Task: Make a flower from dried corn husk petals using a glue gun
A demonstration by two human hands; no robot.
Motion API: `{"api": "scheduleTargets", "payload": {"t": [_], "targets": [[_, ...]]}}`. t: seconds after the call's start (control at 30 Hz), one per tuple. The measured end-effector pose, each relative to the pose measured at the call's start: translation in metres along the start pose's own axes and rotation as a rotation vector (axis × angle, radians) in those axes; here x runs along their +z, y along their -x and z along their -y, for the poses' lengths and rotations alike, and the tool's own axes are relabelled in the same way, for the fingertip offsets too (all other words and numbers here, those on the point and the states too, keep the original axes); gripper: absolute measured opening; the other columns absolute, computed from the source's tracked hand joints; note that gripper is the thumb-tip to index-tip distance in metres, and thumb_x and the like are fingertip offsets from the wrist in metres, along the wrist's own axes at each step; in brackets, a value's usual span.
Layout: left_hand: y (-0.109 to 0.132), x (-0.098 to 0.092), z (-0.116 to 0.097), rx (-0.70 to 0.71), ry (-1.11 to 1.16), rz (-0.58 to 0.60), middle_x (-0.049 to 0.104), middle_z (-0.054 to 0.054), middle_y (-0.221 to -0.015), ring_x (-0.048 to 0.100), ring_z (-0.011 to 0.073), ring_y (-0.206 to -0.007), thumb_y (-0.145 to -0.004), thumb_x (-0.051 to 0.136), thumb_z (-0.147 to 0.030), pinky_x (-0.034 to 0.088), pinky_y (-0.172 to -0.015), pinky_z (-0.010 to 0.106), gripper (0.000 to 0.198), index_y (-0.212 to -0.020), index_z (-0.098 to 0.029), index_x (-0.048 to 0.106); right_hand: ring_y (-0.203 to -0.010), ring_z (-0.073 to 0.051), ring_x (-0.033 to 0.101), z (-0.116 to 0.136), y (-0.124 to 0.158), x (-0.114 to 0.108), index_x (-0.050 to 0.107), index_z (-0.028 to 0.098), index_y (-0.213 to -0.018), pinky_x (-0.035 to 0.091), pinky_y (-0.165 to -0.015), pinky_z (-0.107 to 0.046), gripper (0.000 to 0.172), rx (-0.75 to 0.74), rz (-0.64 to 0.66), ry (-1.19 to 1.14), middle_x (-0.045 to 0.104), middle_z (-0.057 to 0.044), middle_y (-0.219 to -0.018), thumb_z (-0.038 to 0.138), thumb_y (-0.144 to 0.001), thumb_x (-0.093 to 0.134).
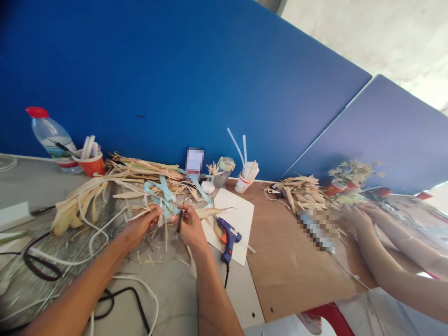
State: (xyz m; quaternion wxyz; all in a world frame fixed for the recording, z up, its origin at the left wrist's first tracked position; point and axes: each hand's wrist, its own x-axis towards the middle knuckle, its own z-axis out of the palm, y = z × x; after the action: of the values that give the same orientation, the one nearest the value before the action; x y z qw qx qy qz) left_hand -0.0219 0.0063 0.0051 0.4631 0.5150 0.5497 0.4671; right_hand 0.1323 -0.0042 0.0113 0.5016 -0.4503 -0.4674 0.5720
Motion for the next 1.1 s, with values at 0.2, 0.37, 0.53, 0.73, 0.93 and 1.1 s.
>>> {"api": "scheduleTargets", "payload": {"t": [0.2,0.37,0.53,0.73,0.93,1.1], "targets": [[0.007,-0.002,-0.004,0.111,-0.197,0.375,0.047,-0.004,-0.053,0.043,0.0157,-0.055,-0.074,0.051,-0.039,0.033,-0.055,0.026,0.027,-0.054,-0.021,0.049,-0.06,-0.01,0.05,0.001,-0.004,-0.003,0.053,0.019,-0.095,0.039,-0.058,-0.022,0.041,-0.031,-0.099,-0.161,0.055,0.005,-0.068,0.024,-0.057,0.07],[0.009,0.0,-0.007,0.134,-0.218,0.502,0.05,-0.003,-0.056,0.045,0.0157,-0.056,-0.074,0.052,-0.038,0.035,-0.056,0.026,0.023,-0.059,-0.021,0.054,-0.049,-0.008,0.044,0.001,-0.004,-0.004,0.054,0.017,-0.092,0.033,-0.049,-0.02,0.036,0.004,-0.12,0.023,0.05,0.008,-0.055,0.022,-0.059,0.065],[0.007,-0.002,-0.007,0.171,-0.187,0.341,0.052,-0.001,-0.061,0.046,0.0169,-0.06,-0.073,0.056,-0.04,0.035,-0.057,0.026,0.022,-0.063,-0.021,0.058,-0.052,-0.01,0.048,0.002,-0.007,-0.005,0.051,0.017,-0.094,0.035,-0.05,-0.021,0.035,-0.075,-0.241,0.041,0.054,0.007,-0.057,0.024,-0.061,0.062],[-0.001,-0.001,0.011,0.032,-0.027,0.139,0.051,-0.002,-0.058,0.045,0.0158,-0.057,-0.072,0.057,-0.048,0.035,-0.056,0.027,0.029,-0.069,-0.019,0.06,-0.054,-0.01,0.05,0.001,-0.008,-0.001,0.051,0.017,-0.093,0.038,-0.053,-0.022,0.035,-0.129,-0.273,-0.008,0.055,0.006,-0.06,0.024,-0.061,0.063],[-0.006,-0.001,0.018,-0.038,0.184,0.144,0.052,-0.002,-0.06,0.045,0.0129,-0.057,-0.067,0.064,-0.047,0.035,-0.056,0.025,0.031,-0.071,-0.016,0.061,-0.054,-0.011,0.05,0.0,-0.007,0.0,0.051,0.018,-0.095,0.038,-0.053,-0.022,0.036,-0.126,-0.289,-0.019,0.054,0.006,-0.06,0.025,-0.061,0.063],[-0.007,-0.003,0.015,-0.039,0.231,0.061,0.049,-0.004,-0.056,0.043,0.0116,-0.055,-0.065,0.066,-0.048,0.035,-0.057,0.024,0.033,-0.063,-0.017,0.056,-0.055,-0.01,0.048,0.0,-0.006,0.002,0.051,0.018,-0.094,0.037,-0.053,-0.022,0.036,-0.122,-0.279,-0.015,0.051,0.006,-0.061,0.026,-0.062,0.063]]}}
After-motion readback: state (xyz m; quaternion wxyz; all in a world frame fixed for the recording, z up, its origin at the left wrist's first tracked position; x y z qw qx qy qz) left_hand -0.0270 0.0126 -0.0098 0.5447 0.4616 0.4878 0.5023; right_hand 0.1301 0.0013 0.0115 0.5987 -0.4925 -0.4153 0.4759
